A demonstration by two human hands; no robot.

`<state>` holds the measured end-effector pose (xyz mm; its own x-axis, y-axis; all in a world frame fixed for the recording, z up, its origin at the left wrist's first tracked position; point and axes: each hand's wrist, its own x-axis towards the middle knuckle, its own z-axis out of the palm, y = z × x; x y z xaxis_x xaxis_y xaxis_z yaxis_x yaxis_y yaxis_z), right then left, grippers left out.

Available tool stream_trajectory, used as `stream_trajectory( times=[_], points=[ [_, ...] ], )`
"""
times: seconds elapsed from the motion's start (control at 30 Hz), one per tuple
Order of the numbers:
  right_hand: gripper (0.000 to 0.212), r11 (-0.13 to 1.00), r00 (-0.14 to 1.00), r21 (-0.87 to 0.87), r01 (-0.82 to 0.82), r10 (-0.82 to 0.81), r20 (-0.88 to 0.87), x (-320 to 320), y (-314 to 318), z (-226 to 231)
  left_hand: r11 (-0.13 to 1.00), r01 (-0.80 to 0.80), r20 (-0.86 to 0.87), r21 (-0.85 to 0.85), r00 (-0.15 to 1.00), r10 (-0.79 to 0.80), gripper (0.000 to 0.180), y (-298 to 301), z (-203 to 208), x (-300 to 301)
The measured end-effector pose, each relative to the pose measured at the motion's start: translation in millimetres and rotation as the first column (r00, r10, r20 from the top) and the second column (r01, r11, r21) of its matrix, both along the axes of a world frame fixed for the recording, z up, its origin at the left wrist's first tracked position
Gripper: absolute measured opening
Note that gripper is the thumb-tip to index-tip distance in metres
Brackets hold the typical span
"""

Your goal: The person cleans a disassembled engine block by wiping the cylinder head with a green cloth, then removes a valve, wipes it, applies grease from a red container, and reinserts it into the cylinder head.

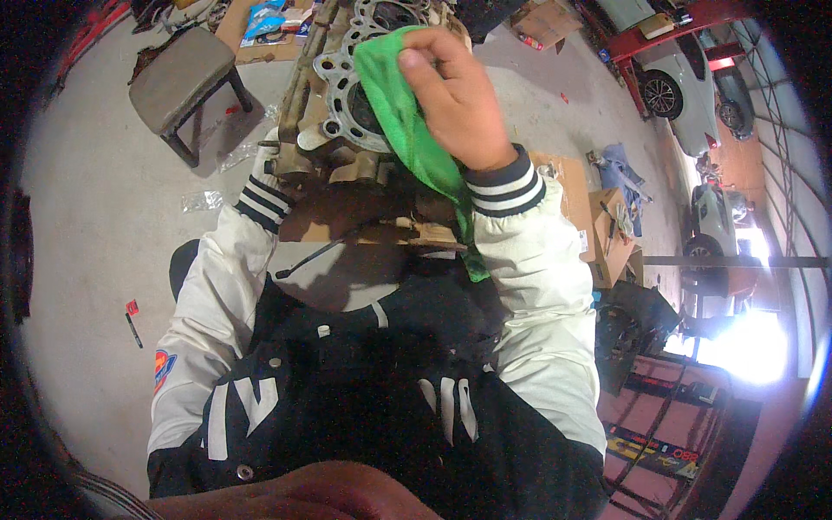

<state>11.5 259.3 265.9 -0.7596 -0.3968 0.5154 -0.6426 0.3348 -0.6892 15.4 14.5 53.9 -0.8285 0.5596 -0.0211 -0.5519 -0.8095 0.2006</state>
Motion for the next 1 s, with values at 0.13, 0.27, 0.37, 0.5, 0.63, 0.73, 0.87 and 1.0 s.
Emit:
stream_trajectory(
  times=[0.13,0.27,0.37,0.5,0.63,0.73,0.87,1.0],
  points=[
    [0.046,0.925,0.990,0.377,-0.037,0.087,-0.115,-10.5,-4.1,-0.9,0.996,0.016,-0.093,0.083,0.996,-0.008,0.047,-2.8,-9.4,-4.1],
    [0.046,0.897,0.975,0.441,0.029,0.072,-0.211,-10.3,-5.5,5.0,0.997,0.047,-0.090,-0.060,0.995,-0.052,0.049,0.6,-23.6,-11.3],
    [0.046,0.845,0.949,0.528,0.087,0.090,-0.301,-7.1,-3.3,13.8,0.995,0.045,-0.129,-0.092,0.990,-0.057,0.051,4.9,-25.1,-20.9],
    [0.042,0.746,0.964,0.652,0.136,0.051,-0.260,-6.3,-6.6,13.7,0.989,0.116,-0.096,0.089,0.990,-0.108,0.050,4.3,-16.4,-18.4],
    [0.037,0.756,0.960,0.644,0.117,0.079,-0.267,-7.1,-10.2,4.3,0.994,0.035,-0.128,0.105,0.992,-0.021,0.046,1.0,1.0,-0.9],
    [0.038,0.758,0.965,0.644,0.104,0.079,-0.249,-9.6,-8.8,-0.9,0.990,0.043,-0.053,0.136,0.998,-0.036,0.048,2.5,17.3,5.8],
    [0.034,0.741,0.949,0.668,0.066,0.160,-0.271,-18.2,-8.6,-0.8,0.999,-0.040,-0.052,0.019,0.998,0.041,0.051,0.1,31.0,6.5],
    [0.032,0.632,0.962,0.761,0.145,0.090,-0.258,-21.5,-8.2,9.3,0.993,-0.103,-0.038,-0.062,0.994,0.101,0.051,-0.2,27.1,13.7]
  ],
)
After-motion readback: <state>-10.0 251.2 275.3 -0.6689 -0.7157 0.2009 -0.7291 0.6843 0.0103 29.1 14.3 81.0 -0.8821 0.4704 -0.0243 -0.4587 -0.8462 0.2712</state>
